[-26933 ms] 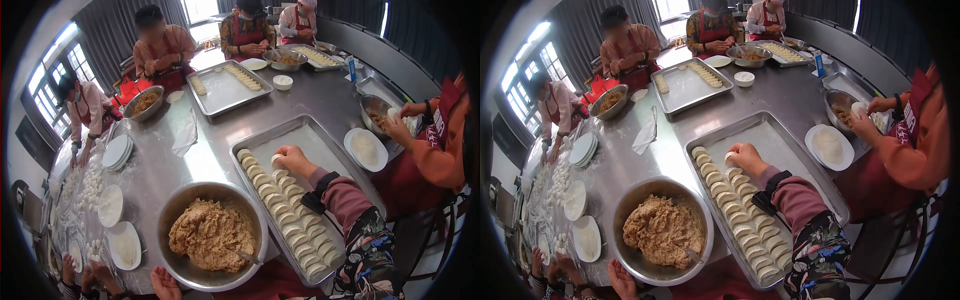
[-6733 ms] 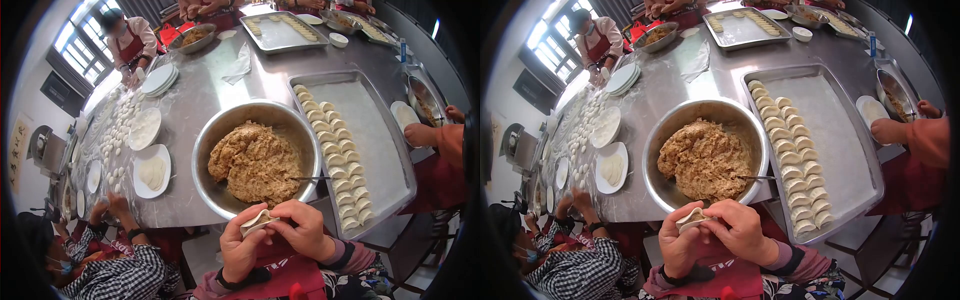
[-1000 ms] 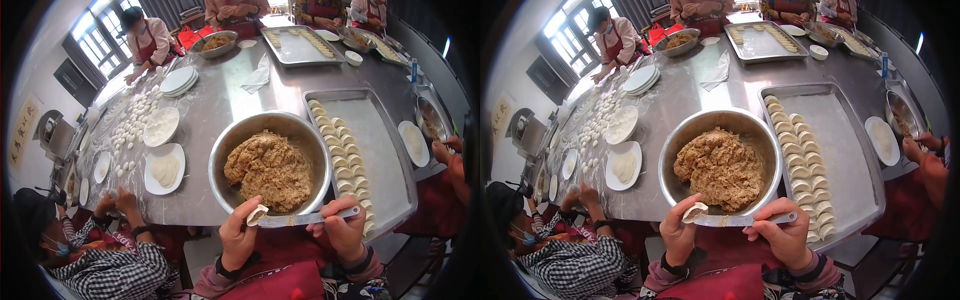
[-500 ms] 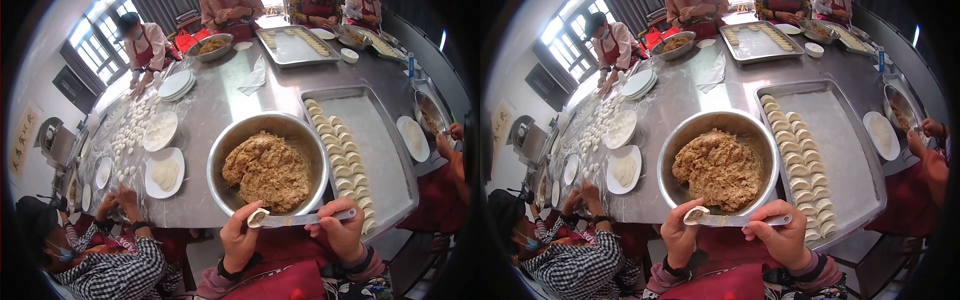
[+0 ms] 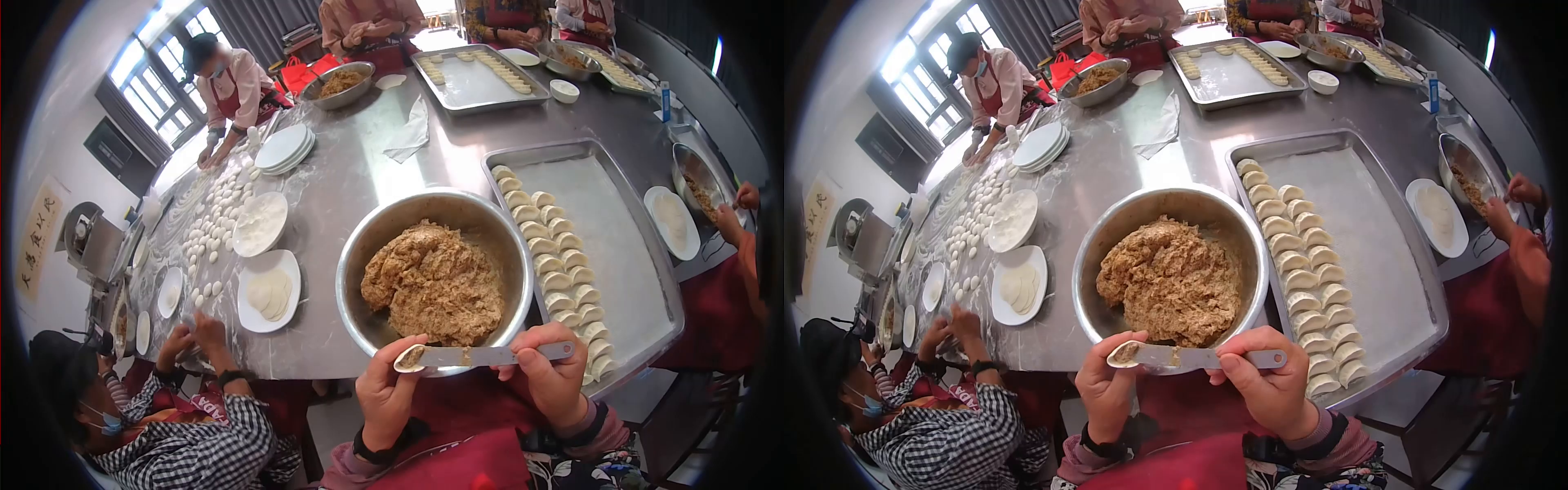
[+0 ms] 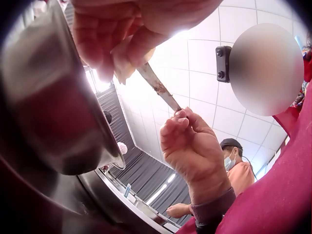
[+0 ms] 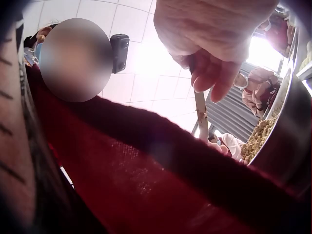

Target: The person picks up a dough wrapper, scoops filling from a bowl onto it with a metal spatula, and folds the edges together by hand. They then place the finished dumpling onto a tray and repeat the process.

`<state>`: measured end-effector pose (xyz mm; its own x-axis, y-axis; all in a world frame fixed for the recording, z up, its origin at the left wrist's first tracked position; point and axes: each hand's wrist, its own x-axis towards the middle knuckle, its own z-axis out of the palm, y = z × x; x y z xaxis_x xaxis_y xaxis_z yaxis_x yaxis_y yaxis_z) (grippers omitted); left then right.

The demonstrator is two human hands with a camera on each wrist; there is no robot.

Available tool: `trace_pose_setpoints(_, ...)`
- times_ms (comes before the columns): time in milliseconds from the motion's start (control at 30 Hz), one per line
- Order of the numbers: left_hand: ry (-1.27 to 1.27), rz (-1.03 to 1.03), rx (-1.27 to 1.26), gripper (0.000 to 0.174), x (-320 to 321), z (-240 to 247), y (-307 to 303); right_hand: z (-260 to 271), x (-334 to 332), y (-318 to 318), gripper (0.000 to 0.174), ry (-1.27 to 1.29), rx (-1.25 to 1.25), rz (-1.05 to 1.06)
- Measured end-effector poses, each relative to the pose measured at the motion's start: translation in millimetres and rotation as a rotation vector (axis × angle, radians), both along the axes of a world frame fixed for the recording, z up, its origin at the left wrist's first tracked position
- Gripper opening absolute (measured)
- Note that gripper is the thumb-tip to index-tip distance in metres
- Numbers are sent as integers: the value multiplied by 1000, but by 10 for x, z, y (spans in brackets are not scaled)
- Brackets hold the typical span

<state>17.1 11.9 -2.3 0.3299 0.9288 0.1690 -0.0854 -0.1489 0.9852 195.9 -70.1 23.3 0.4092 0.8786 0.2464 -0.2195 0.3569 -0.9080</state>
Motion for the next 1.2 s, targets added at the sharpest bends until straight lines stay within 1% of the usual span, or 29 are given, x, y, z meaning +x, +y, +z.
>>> trace_pose_setpoints(167, -45, -9, -52, 30, -14, -24, -15, -8, -10, 23, 6, -1, 10, -10)
trace_pose_setpoints(267, 9, -5, -22, 34, -48, -76, -15, -15, -33, 14, 6, 15, 21, 3)
trace_pose_setpoints(333, 35, -4, 16, 37, -49, -74, -1, -49, -24, 23, 6, -42, 72, 16)
trace_pose_setpoints(567, 63, 2, 4, 39, -65, -64, -14, -41, -79, 27, 7, -67, 50, 23)
trace_pose_setpoints(633, 55, -6, -11, 39, -50, -47, -23, -51, -86, 31, 7, -87, 105, 16)
trace_pose_setpoints(867, 41, -5, 6, 42, -19, -80, -32, -79, -138, 25, 8, -71, 109, 21)
trace_pose_setpoints(1067, 19, -5, -48, 42, -4, -48, -17, -84, -136, 48, 8, -84, 133, 12)
trace_pose_setpoints(1133, 3, -8, -32, 44, -21, -65, 3, -78, -135, 59, 8, 67, 154, 32)
trace_pose_setpoints(1167, 3, -5, -34, 44, -24, -50, -17, -67, -135, 43, 8, 67, 152, 36)
trace_pose_setpoints(1200, -33, 28, -65, 43, -24, -17, -30, -41, -133, 28, 9, 57, 170, -4)
